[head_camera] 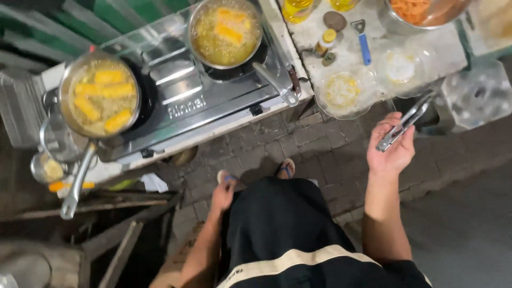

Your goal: Frying rectangular food items in oil on a gas stove using tongs to flip and move them.

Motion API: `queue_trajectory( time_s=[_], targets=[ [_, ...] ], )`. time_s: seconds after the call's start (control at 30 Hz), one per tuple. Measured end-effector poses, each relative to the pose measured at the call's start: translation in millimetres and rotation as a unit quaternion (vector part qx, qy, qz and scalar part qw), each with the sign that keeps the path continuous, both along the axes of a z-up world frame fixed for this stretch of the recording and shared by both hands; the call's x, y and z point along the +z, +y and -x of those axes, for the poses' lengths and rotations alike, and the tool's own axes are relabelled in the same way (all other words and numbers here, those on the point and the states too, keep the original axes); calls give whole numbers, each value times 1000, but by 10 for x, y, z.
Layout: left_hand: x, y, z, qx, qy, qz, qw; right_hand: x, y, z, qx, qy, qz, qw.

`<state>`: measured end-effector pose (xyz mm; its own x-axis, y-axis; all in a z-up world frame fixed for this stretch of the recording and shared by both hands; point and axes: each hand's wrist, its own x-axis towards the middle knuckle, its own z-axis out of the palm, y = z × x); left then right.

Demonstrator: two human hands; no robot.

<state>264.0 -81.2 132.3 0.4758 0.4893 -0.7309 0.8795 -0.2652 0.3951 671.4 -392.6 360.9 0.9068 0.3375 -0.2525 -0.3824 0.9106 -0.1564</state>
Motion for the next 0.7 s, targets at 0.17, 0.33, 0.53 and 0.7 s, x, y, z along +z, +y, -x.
queue_trajectory(
  time_s=[0.17,0.33,0.53,0.7],
  targets=[
    [1019,-40,-1853,81,-164,8,983,305,148,-110,7,13,-67,998],
    [767,-28,-2671,383,-267,115,877,374,-119,-33,26,-103,137,985],
    [633,-59,-2993,545,-324,100,767,374,-473,-87,-99,-227,503,828],
    [497,-68,-3051,574,-375,99,722,499,-425,-251,-105,-262,566,775]
  ],
)
